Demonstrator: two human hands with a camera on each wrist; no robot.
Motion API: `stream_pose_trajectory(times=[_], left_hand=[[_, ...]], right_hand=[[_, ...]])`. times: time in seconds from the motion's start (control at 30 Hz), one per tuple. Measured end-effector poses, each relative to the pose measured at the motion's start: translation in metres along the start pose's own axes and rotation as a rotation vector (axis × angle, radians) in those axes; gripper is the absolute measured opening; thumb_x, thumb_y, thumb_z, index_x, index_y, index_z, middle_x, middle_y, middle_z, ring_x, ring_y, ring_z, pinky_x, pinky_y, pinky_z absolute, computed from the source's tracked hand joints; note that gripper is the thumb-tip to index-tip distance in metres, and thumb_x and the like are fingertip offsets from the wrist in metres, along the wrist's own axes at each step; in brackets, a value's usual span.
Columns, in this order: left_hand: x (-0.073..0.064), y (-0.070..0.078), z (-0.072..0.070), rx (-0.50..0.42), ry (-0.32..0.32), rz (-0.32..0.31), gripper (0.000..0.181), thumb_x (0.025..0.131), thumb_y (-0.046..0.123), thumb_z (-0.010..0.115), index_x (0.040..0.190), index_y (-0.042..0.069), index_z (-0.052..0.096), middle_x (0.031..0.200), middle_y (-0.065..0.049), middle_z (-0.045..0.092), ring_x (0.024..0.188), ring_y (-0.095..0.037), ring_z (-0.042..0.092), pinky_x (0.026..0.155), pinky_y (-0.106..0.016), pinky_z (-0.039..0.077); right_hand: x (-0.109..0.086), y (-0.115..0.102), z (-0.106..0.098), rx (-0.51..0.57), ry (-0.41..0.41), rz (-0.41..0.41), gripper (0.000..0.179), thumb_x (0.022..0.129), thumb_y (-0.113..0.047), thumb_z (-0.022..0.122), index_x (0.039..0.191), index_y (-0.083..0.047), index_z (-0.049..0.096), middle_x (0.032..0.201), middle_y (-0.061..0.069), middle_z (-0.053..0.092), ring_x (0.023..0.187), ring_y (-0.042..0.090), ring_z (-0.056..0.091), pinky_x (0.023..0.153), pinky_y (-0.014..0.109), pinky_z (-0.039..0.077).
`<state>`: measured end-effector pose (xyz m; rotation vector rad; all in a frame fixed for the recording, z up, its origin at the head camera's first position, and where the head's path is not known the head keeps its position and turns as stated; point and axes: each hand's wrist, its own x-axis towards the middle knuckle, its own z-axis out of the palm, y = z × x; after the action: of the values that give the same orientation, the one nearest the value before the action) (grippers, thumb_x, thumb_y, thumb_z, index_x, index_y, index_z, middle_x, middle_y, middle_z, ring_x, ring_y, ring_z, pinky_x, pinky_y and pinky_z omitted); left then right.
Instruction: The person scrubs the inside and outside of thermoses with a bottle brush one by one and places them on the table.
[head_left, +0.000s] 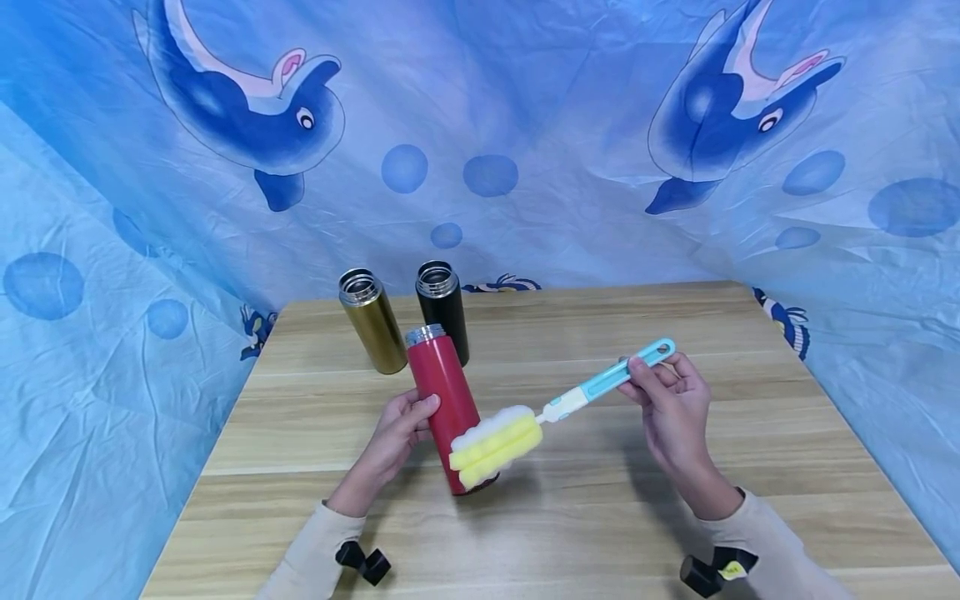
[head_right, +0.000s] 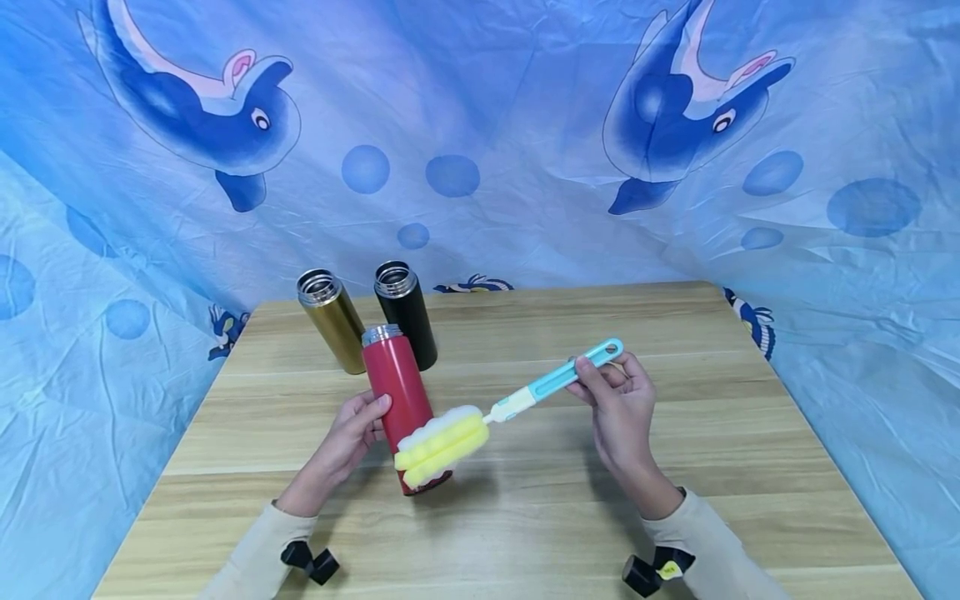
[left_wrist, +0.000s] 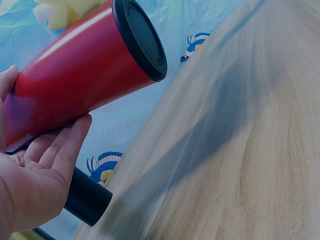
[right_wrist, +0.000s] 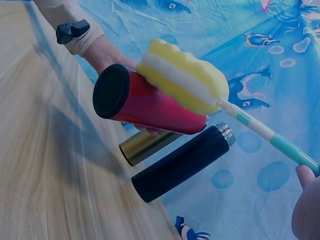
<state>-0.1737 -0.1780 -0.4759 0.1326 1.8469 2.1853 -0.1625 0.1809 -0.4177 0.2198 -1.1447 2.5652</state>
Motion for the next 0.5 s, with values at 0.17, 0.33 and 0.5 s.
stream_pose_trajectory(times=[0.17,0.33,0.5], left_hand=[[-0.0003,-0.0008,0.0007,0.007,0.046,-0.027,0.051,0.101,0.026,0.058,0.137,-0.008,0.050,0.111,-0.003,0.075,0.094,-0.019,0.075,0.084,-0.032,0.060],[-0.0003,-0.0006,0.0025,0.006,0.063,-0.031,0.052,0.099,0.025,0.061,0.137,-0.009,0.051,0.113,-0.005,0.074,0.095,-0.019,0.075,0.087,-0.032,0.059],[0.0007,-0.0027,0.0026,-0.029,0.082,-0.025,0.052,0.100,0.021,0.059,0.137,-0.013,0.049,0.108,-0.004,0.075,0.090,-0.017,0.075,0.084,-0.031,0.060]], right_hand=[[0.0016,0.0010,0.0010,0.001,0.049,0.001,0.015,0.092,0.018,0.061,0.101,0.007,0.058,0.084,0.018,0.076,0.076,0.023,0.077,0.069,0.029,0.061],[0.0032,0.0016,0.0021,0.014,0.073,-0.003,0.015,0.092,0.018,0.061,0.100,0.006,0.058,0.085,0.019,0.076,0.075,0.023,0.077,0.070,0.030,0.061],[0.0042,0.0023,0.0039,0.035,0.078,-0.011,0.015,0.092,0.018,0.061,0.100,0.007,0.057,0.085,0.020,0.076,0.076,0.023,0.077,0.070,0.030,0.061]])
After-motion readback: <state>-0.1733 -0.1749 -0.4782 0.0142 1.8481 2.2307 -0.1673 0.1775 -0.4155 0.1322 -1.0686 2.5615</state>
